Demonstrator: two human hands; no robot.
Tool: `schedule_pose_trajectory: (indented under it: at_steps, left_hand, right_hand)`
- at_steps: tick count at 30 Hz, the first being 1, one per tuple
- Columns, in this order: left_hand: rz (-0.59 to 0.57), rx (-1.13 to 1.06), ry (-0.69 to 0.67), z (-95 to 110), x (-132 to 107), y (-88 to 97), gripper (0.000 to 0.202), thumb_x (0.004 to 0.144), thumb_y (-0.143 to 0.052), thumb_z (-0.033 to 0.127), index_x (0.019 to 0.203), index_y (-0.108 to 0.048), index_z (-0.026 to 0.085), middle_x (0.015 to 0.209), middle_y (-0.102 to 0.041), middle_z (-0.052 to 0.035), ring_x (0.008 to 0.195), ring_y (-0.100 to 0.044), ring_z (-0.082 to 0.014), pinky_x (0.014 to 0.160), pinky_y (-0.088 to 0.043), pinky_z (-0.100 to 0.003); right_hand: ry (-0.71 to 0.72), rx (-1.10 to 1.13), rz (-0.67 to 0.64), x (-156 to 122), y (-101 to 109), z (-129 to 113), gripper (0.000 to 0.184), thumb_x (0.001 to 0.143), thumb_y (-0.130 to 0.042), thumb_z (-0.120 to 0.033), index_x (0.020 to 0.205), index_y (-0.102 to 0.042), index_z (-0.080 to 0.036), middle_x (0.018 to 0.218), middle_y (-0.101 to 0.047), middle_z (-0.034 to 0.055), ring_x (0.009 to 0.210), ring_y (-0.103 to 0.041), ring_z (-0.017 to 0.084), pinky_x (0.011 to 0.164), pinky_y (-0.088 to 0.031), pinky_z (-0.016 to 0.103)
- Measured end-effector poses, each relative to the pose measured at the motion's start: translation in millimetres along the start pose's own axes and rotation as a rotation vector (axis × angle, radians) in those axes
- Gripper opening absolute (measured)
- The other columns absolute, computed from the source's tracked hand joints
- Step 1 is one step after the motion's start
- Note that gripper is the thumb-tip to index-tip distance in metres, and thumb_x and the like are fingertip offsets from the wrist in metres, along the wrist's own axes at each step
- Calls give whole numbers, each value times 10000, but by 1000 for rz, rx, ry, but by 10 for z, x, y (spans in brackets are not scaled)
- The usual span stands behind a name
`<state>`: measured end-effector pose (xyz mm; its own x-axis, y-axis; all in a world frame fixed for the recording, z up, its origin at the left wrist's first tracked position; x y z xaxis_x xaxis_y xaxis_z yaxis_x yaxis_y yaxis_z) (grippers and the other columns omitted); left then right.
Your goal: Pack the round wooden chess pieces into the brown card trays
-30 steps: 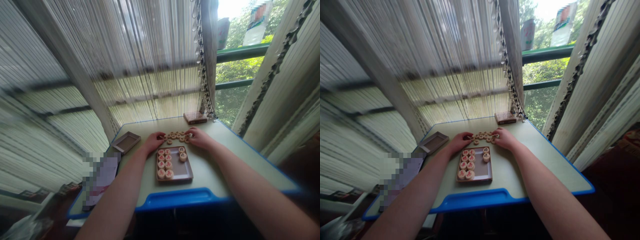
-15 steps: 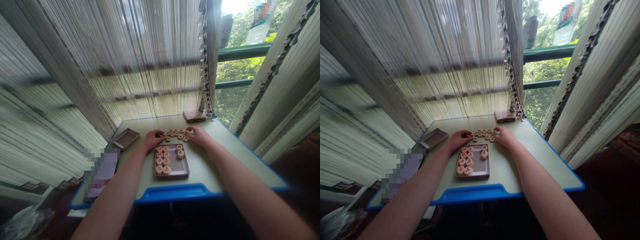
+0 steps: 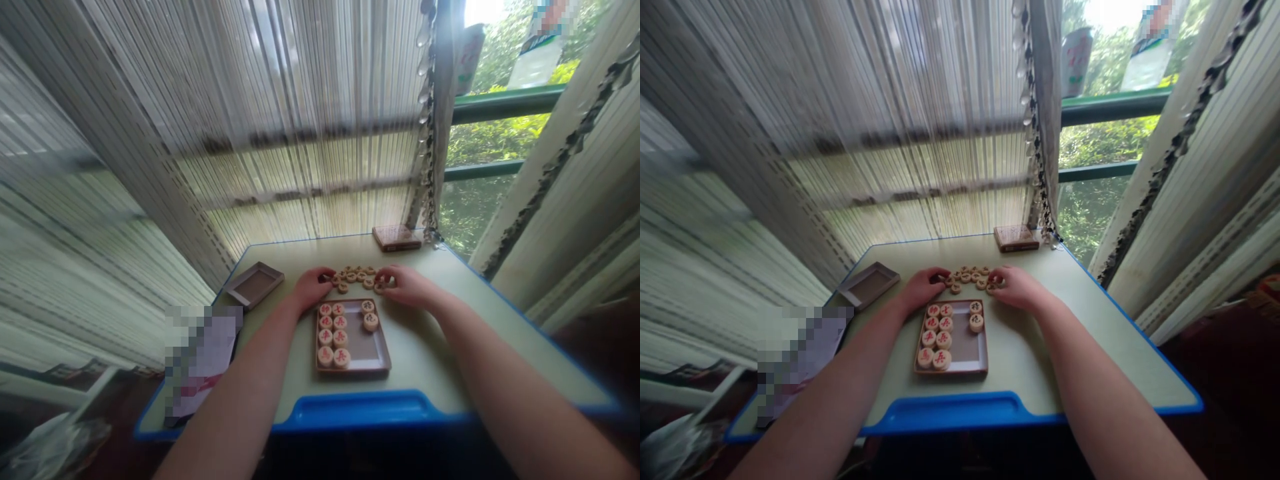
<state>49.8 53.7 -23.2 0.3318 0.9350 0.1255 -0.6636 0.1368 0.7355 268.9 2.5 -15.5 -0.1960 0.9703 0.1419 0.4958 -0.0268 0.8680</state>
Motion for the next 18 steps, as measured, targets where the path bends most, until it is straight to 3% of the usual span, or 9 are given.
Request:
schedule_pose_trajectory:
  at_steps: [3, 7, 11, 18]
  left_hand:
    - [-11, 2, -25, 51, 24, 2, 357, 687, -543, 194, 1027, -652, 187, 902, -647, -34, 711, -580, -121, 697, -481, -233]
    - [-86, -32, -126, 171, 55, -28, 329, 682, -541, 157, 978, -679, 200, 1143, -574, -39, 954, -571, -151, 870, -445, -226]
    - [-115, -8, -165, 200, 70, -74, 322, 683, -539, 153, 968, -684, 192, 1127, -571, -45, 1038, -542, -174, 959, -396, -243]
    - [-71, 54, -148, 122, 94, -91, 327, 703, -527, 192, 1000, -664, 191, 1054, -581, -49, 920, -570, -174, 864, -454, -264]
  right_hand:
    - [-30, -14, 23, 18, 11, 30, 280, 678, -531, -211, 929, -655, -201, 888, -611, 40, 705, -536, 129, 620, -399, 205]
    - [-79, -62, 109, 46, 28, 92, 347, 690, -483, -168, 1001, -636, -171, 931, -609, 65, 680, -532, 128, 639, -408, 223]
    - [-111, -34, 157, 50, 42, 117, 296, 717, -474, -197, 939, -669, -175, 934, -630, 69, 686, -548, 137, 644, -414, 233]
    - [-115, 59, 105, 53, 7, 85, 239, 724, -511, -276, 871, -685, -202, 736, -658, 26, 629, -555, 134, 578, -400, 222]
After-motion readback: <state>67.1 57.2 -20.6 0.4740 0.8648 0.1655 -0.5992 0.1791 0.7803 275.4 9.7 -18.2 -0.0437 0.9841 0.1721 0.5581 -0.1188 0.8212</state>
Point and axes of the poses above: each hand's wrist, its own x-axis towards the middle knuckle, its own y-axis out of the back of the hand, z = x × y, the point moved 4 cm from there along x, towards the middle knuckle
